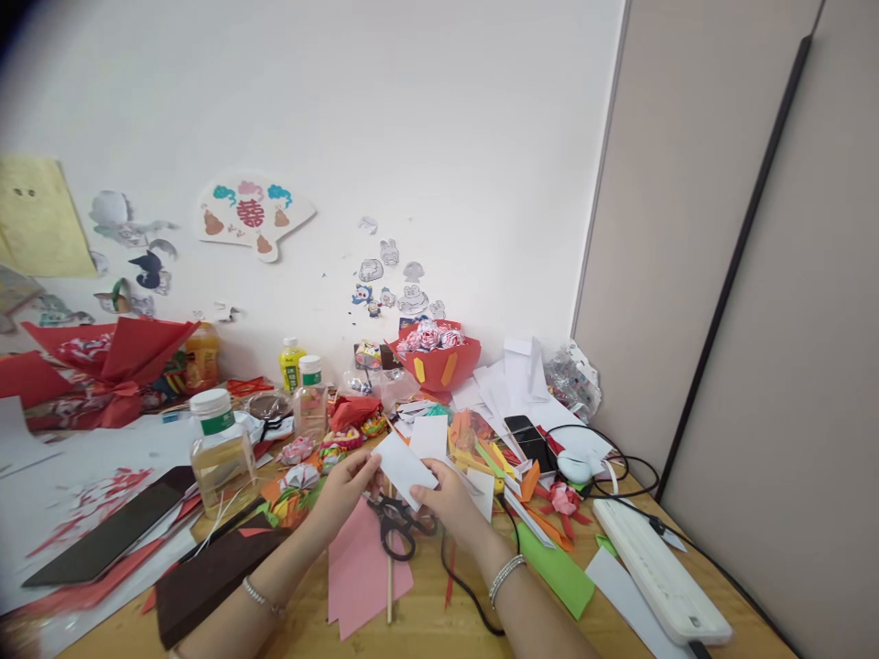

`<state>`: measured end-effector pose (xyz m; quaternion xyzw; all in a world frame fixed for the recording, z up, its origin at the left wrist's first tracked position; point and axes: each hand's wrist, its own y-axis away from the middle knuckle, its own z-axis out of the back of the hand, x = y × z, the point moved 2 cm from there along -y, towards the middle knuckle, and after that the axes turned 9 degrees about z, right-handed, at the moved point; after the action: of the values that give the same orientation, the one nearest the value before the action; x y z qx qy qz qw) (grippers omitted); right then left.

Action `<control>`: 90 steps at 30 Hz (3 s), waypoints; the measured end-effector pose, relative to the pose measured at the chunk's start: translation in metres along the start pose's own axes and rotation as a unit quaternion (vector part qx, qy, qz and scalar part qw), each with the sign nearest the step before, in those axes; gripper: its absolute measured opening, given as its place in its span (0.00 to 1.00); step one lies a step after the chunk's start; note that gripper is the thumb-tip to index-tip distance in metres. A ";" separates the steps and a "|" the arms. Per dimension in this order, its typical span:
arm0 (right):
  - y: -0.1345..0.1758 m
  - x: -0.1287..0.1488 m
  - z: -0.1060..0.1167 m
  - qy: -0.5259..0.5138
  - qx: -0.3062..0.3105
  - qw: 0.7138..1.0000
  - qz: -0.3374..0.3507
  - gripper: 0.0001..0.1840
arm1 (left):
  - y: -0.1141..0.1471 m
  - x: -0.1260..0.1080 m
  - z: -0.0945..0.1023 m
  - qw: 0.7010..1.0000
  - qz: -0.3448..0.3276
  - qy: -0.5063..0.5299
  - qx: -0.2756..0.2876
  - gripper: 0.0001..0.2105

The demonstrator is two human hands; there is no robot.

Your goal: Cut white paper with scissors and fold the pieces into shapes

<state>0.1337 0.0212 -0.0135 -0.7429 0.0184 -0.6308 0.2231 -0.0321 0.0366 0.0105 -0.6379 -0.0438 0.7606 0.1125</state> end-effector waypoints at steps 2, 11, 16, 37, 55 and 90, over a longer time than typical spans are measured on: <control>0.000 -0.001 0.001 0.000 0.000 1.000 -0.005 0.20 | -0.001 0.002 0.000 1.000 -0.002 -0.001 0.000 0.17; -0.002 -0.003 0.004 0.057 0.015 0.998 0.019 0.17 | 0.000 0.000 0.000 1.000 -0.011 -0.027 0.006 0.18; -0.004 -0.002 0.005 0.053 0.033 0.997 0.036 0.16 | 0.005 -0.001 -0.005 0.995 -0.037 -0.081 0.051 0.19; -0.001 -0.009 0.006 0.002 -0.036 0.999 0.012 0.17 | 0.013 0.000 -0.017 0.983 0.010 -0.104 0.151 0.17; -0.001 -0.003 0.007 0.105 -0.053 0.990 0.073 0.19 | 0.014 0.001 -0.018 0.986 0.025 -0.078 0.148 0.17; -0.008 -0.023 0.013 0.053 0.037 0.997 0.037 0.16 | -0.011 0.022 0.000 0.999 0.030 0.021 0.031 0.18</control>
<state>0.1392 0.0392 -0.0334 -0.6983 0.0340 -0.6611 0.2725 -0.0344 0.0524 -0.0088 -0.6511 0.0013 0.7510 0.1100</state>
